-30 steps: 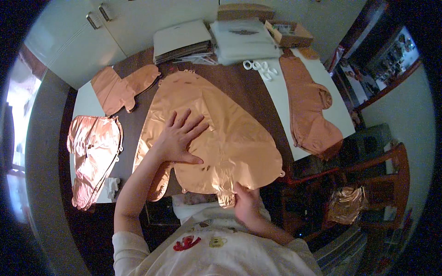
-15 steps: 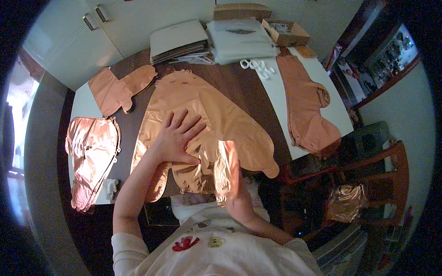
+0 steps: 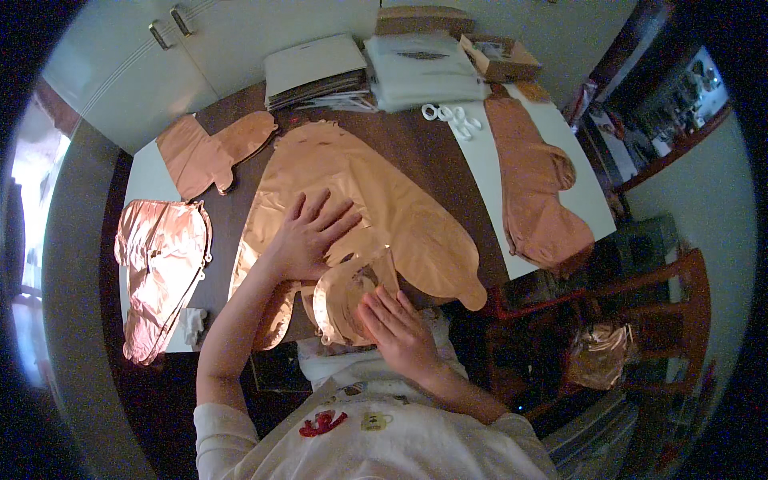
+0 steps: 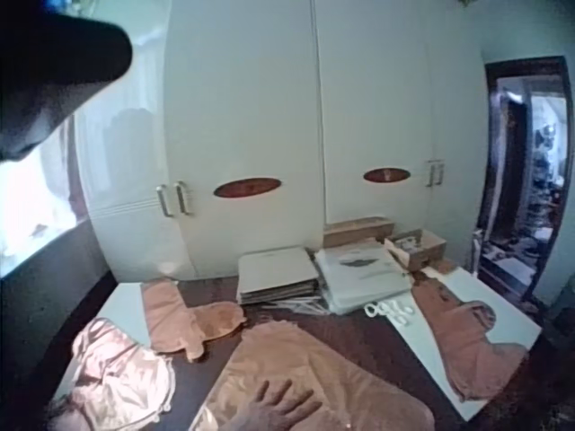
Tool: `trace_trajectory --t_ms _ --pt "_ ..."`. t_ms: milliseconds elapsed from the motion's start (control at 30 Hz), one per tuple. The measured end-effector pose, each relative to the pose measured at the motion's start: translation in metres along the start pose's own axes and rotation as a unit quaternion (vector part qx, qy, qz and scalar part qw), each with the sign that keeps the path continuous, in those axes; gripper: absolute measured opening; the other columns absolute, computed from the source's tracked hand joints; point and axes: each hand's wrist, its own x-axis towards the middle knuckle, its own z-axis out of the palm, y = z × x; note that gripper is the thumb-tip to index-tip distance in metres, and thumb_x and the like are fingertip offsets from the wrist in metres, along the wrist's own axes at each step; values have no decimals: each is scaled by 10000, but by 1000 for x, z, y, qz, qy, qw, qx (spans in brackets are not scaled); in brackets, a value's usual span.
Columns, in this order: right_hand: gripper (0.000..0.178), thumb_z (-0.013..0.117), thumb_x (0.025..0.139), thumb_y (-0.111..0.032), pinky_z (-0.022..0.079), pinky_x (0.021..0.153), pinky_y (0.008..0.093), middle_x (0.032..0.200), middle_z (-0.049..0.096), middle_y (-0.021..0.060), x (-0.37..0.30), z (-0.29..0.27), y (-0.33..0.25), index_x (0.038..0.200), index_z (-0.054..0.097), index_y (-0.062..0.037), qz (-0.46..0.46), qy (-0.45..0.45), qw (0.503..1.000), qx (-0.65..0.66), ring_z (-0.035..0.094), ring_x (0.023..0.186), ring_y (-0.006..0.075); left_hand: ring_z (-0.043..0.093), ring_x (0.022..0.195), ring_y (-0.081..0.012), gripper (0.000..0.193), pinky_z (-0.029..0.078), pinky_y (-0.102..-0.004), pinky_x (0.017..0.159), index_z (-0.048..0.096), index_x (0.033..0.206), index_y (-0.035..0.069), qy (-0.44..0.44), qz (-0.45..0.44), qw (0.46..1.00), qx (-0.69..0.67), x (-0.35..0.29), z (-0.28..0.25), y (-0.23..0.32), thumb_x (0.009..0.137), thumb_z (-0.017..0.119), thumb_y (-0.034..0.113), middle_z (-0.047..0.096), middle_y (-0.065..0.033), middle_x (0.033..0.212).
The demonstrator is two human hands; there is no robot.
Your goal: Folding foil balloons and inserting them into plastic sleeves with cardboard backings.
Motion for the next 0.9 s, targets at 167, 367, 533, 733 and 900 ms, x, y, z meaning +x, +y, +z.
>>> trace_trajectory --t_ms 167,367,533,733,900 --pt "329 530 843 -107 311 1063 444 1270 551 82 0 4 4 1159 611 -69 -39 -28 999 -25 461 1247 251 262 1349 -364 860 162 -592 1065 331 1416 246 -45 3 999 28 2 -3 0 651 641 491 331 -31 1460" --pt "305 545 841 -191 298 1066 427 1228 586 -9 6 0 4 1129 642 -161 -69 -52 995 -40 478 1228 210 250 1354 -368 886 157 -596 1067 319 1420 252 -34 -1 999 5 1 -2 -1 631 650 483 312 -34 1469" --pt "258 546 845 -186 302 1057 431 1172 617 -59 8 -1 4 1065 676 -223 -78 -46 995 -36 491 1211 178 257 1347 -379 888 158 -599 1066 321 1419 251 -34 -3 999 -3 3 -3 -1 631 649 499 319 -40 1464" --pt "634 613 793 -455 222 1080 532 1427 359 112 -2 -10 14 1331 441 -166 -63 -32 994 87 312 1330 336 252 1349 -377 926 159 -602 1065 335 1412 245 -27 3 1000 5 1 -3 -2 622 607 642 329 -41 1458" --pt "1293 713 510 -688 68 1065 615 1463 208 236 -28 -12 34 1407 151 55 101 -99 990 2 116 1363 462 221 1364 -369 1008 141 -603 1071 338 1411 228 -47 -2 999 -1 1 -8 0 598 540 788 325 -43 1461"
